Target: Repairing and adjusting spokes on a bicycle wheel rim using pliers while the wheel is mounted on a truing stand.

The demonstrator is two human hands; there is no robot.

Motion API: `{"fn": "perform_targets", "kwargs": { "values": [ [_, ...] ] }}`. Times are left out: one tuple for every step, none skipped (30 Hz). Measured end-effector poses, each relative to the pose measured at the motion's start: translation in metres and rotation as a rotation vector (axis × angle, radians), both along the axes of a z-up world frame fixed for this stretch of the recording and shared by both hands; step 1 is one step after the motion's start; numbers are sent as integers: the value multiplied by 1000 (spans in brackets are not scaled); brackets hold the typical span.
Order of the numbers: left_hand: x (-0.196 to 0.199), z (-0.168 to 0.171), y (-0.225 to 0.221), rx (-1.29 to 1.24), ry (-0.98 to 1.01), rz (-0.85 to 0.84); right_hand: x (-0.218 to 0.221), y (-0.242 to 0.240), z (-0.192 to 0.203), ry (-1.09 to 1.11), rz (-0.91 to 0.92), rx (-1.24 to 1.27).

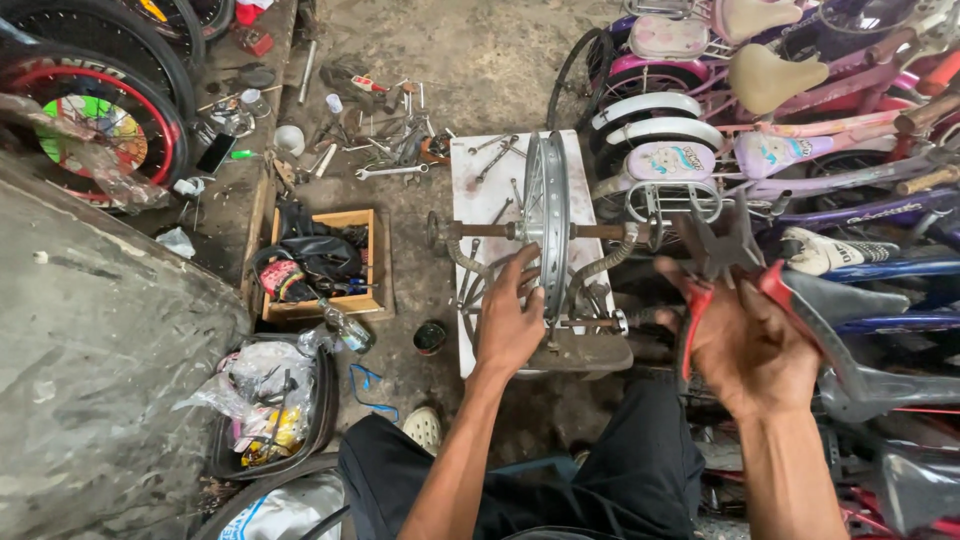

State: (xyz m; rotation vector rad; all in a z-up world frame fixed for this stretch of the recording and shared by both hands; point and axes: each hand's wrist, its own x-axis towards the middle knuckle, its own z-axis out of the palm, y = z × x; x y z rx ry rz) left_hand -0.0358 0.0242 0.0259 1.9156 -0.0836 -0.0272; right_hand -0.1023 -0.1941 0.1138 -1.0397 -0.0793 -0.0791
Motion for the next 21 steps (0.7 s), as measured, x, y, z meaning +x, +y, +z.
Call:
{"fn": "perform_targets", "kwargs": {
  "values": [
    [2, -7, -1, -3, -2, 3, -5, -1, -10, -2, 3, -3],
    [5, -13, -2, 18, 67, -24, -9, -2, -20, 80, 51, 188],
    [8, -20, -2, 39, 135, -47, -13, -4, -30, 161, 102, 380],
    [9, -15, -2, 37, 132, -43, -11, -13, -53, 159, 107, 377],
    [7, -12, -1, 124, 122, -56, -13, -21, -77, 184, 128, 511],
    [4, -9, -1, 211, 111, -71, -15, -30, -101, 208, 148, 646],
    [4, -12, 0, 212, 115, -76, -17, -34, -103, 210, 142, 648],
    [4, -15, 1, 176, 123, -77, -19, -37, -104, 204, 75, 560],
    [6, -16, 0, 136, 125, -73, -18, -42, -103, 194, 13, 467],
    [12, -24, -3, 133, 123, -74, -13, -40, -83, 192, 13, 464],
    [12, -34, -3, 111, 133, -72, -13, -36, -66, 247, -85, 282],
    [13, -44, -3, 89, 144, -70, -13, -32, -49, 299, -179, 98],
    [12, -39, -3, 89, 145, -73, -9, -40, -55, 301, -182, 98],
    [10, -34, -3, 102, 125, -66, -6, -48, -62, 350, -202, 44],
    [8, -28, -1, 115, 104, -59, -3, -54, -68, 399, -221, -10],
    [6, -19, 0, 115, 105, -61, -5, -52, -64, 400, -224, -9],
    [5, -10, -1, 142, 111, -51, -6, -51, -59, 545, -215, -220],
    [3, -1, -2, 170, 116, -42, -7, -50, -55, 687, -203, -432],
    [4, -8, -2, 169, 123, -44, -15, -53, -48, 694, -203, -434],
    [4, -15, -2, 188, 57, -38, -23, -55, -42, 676, -141, -606],
    [6, -22, -2, 211, -13, -33, -29, -58, -36, 651, -77, -773]
  ]
}}
